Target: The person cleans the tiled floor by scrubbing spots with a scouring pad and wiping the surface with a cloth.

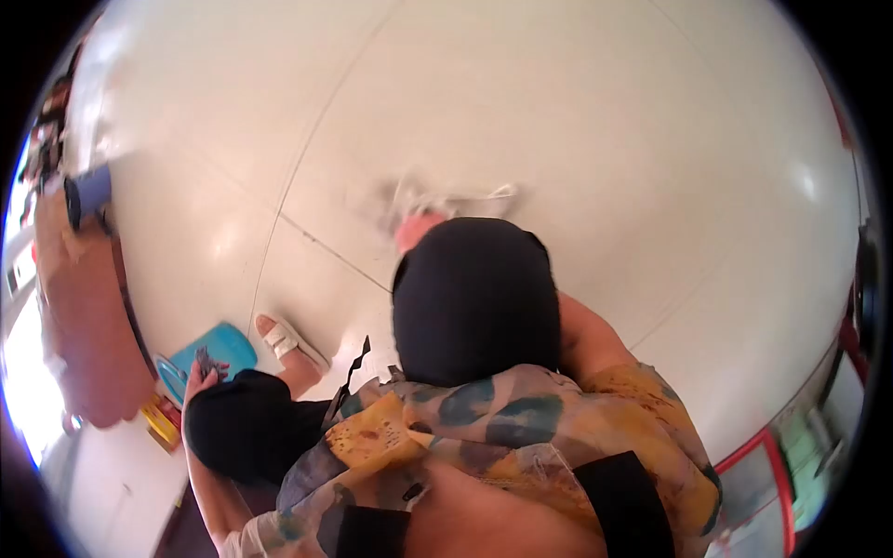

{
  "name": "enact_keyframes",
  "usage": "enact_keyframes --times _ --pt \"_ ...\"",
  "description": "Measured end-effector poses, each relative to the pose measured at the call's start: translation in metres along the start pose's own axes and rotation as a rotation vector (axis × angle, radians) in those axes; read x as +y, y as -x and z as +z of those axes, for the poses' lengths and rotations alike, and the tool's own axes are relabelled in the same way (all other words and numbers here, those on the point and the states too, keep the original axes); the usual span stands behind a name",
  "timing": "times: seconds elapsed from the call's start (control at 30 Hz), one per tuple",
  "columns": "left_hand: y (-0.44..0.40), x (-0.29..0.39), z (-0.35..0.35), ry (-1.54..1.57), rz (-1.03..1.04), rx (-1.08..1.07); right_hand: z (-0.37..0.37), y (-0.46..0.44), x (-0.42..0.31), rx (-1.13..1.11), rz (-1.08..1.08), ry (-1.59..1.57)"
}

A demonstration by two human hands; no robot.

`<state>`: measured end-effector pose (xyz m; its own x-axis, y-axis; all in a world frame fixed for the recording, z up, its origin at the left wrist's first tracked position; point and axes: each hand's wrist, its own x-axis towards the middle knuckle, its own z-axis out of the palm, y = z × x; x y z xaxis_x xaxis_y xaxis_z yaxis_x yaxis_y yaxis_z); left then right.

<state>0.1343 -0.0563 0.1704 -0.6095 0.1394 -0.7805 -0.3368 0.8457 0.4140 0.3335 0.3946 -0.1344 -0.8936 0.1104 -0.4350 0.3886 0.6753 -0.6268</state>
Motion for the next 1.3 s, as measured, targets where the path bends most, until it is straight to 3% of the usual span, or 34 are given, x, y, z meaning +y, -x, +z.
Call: enact_keyframes --times 0.03,0.07,0.13,0.17,0.2,0.23,0.27,0.3,0.33,0.4,0.5,0.53,0.6,0.63,0.7,0.73,0.77,0.83,0.9,0.93,0.97,1.0,1.03,1.07,1.1,1.2,1.3 --pt "-0.008 -0.010 0.007 0.023 -0.013 0.017 0.074 -0.020 -0.001 0.108 -0.169 -0.037" --pt "-0.012 -0.016 0.003 0.039 -0.019 0.030 0.057 -0.008 -0.011 0.022 -0.225 -0.168" --pt "-0.030 -0.047 -0.022 -0.068 0.094 -0.092 -0.002 0.014 -0.024 0.002 -0.259 -0.752" --pt "-0.033 -0.064 -0.024 -0.034 0.126 -0.112 -0.033 0.021 -0.023 0.055 -0.222 -0.965" --pt "-0.017 -0.040 -0.002 -0.022 0.063 -0.066 -0.066 0.026 -0.012 0.234 -0.030 -0.917" --pt "-0.006 -0.020 0.016 0.032 0.077 -0.026 -0.113 0.028 -0.007 0.317 0.040 -1.129" --pt "0.005 0.004 0.029 0.045 0.104 -0.033 -0.154 0.024 0.014 0.566 -0.105 -0.768" --pt "0.011 0.018 0.037 0.060 0.135 -0.045 -0.185 0.013 0.045 0.583 0.065 -0.897" --pt "0.008 0.017 0.038 0.135 0.150 -0.061 -0.214 0.004 0.046 0.624 0.073 -0.994" --pt "-0.004 0.011 0.034 0.271 0.176 -0.111 -0.243 -0.025 0.093 0.621 0.077 -0.806" --pt "-0.043 -0.024 0.020 0.319 0.203 -0.077 -0.219 -0.083 0.167 0.502 0.427 -0.408" --pt "-0.058 -0.035 0.017 0.303 0.211 -0.020 -0.206 -0.097 0.108 0.395 0.427 -0.096" --pt "-0.088 -0.052 0.016 0.425 0.233 0.095 -0.099 -0.127 0.024 0.612 0.014 0.438" --pt "-0.104 -0.055 0.016 0.481 0.248 0.158 -0.050 -0.137 -0.020 0.436 -0.112 0.474" --pt "-0.133 -0.056 0.013 0.538 0.231 0.218 0.050 -0.125 -0.114 0.375 -0.415 0.439" --pt "-0.149 -0.055 0.008 0.564 0.229 0.254 0.070 -0.114 -0.170 0.100 -0.389 0.346" --pt "-0.170 -0.059 0.003 0.533 0.225 0.298 0.094 -0.105 -0.207 0.001 -0.391 0.268" --pt "-0.215 -0.069 -0.005 0.468 0.221 0.383 0.085 -0.106 -0.263 -0.509 -0.221 -0.009" --pt "-0.248 -0.061 -0.013 0.225 0.215 0.547 0.090 -0.124 -0.246 0.145 -0.476 -0.086" --pt "-0.275 -0.066 -0.015 0.249 0.345 0.616 0.082 -0.134 -0.229 0.469 -0.593 -0.118" --pt "-0.304 -0.074 -0.016 0.268 0.474 0.680 0.043 -0.149 -0.219 0.498 -0.531 -0.020" --pt "-0.331 -0.078 -0.018 0.290 0.607 0.743 0.018 -0.164 -0.192 0.669 -0.416 0.170" --pt "-0.352 -0.080 -0.025 0.175 0.586 0.727 -0.012 -0.175 -0.162 0.786 -0.253 0.238" --pt "-0.369 -0.081 -0.024 -0.005 0.643 0.845 -0.040 -0.184 -0.128 0.938 -0.081 0.317" --pt "-0.382 -0.077 -0.021 -0.189 0.700 0.957 -0.072 -0.185 -0.104 0.881 0.150 0.299" --pt "-0.381 -0.063 -0.010 -0.181 0.660 0.973 -0.119 -0.192 -0.058 0.669 0.643 0.283" --pt "-0.385 -0.065 -0.009 -0.241 0.721 1.013 -0.108 -0.242 -0.081 0.328 0.540 0.692"
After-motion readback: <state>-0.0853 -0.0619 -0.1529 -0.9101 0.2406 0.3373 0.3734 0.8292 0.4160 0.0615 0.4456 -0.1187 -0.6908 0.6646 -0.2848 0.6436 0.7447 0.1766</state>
